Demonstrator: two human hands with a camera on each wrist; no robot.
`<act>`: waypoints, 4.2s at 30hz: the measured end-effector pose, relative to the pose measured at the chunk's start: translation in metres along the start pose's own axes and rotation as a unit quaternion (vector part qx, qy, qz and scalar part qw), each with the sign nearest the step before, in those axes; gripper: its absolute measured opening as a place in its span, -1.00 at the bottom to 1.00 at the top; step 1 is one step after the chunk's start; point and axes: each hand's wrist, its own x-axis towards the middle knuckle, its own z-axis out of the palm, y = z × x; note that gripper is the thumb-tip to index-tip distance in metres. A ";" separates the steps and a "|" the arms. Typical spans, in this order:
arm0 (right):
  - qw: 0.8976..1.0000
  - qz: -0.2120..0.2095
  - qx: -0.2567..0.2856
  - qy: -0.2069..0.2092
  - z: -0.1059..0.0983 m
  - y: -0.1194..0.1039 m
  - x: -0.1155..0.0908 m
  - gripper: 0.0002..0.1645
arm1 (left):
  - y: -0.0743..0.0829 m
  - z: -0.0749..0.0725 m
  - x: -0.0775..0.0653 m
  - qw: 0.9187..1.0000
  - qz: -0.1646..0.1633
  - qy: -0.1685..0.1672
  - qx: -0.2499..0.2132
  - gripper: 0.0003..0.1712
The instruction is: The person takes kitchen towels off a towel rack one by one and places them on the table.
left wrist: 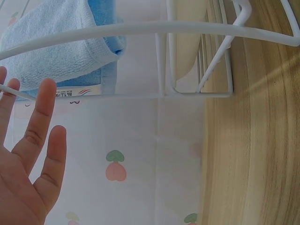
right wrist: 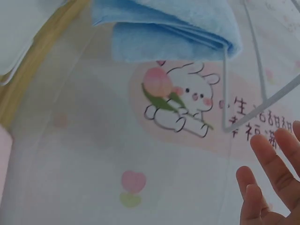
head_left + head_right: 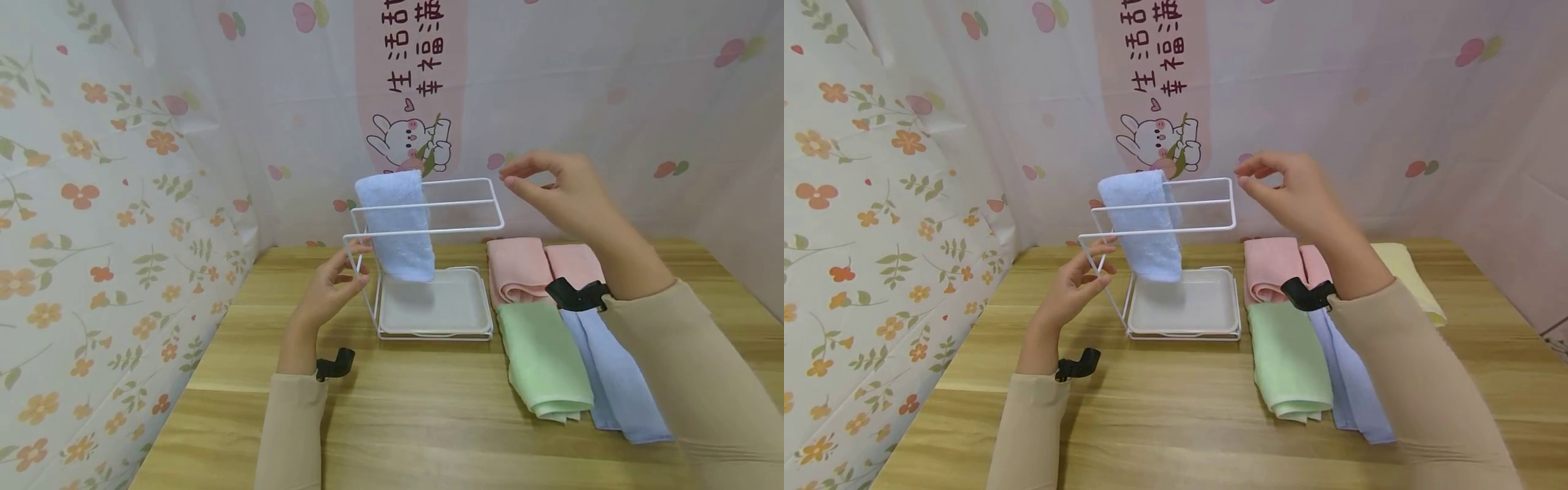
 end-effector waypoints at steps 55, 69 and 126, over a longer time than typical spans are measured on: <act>0.964 0.015 -0.055 -0.261 0.079 -0.052 0.084 -0.29 | -0.004 0.006 -0.001 0.999 0.020 0.018 -0.020 -0.51; 0.978 0.072 -0.073 -0.183 0.081 -0.050 0.084 -0.70 | -0.005 0.004 -0.001 0.999 0.022 0.029 -0.028 -0.50; 0.953 -0.041 0.297 0.026 0.069 -0.045 0.060 -0.70 | -0.008 0.003 0.003 0.998 0.023 0.004 -0.054 -0.53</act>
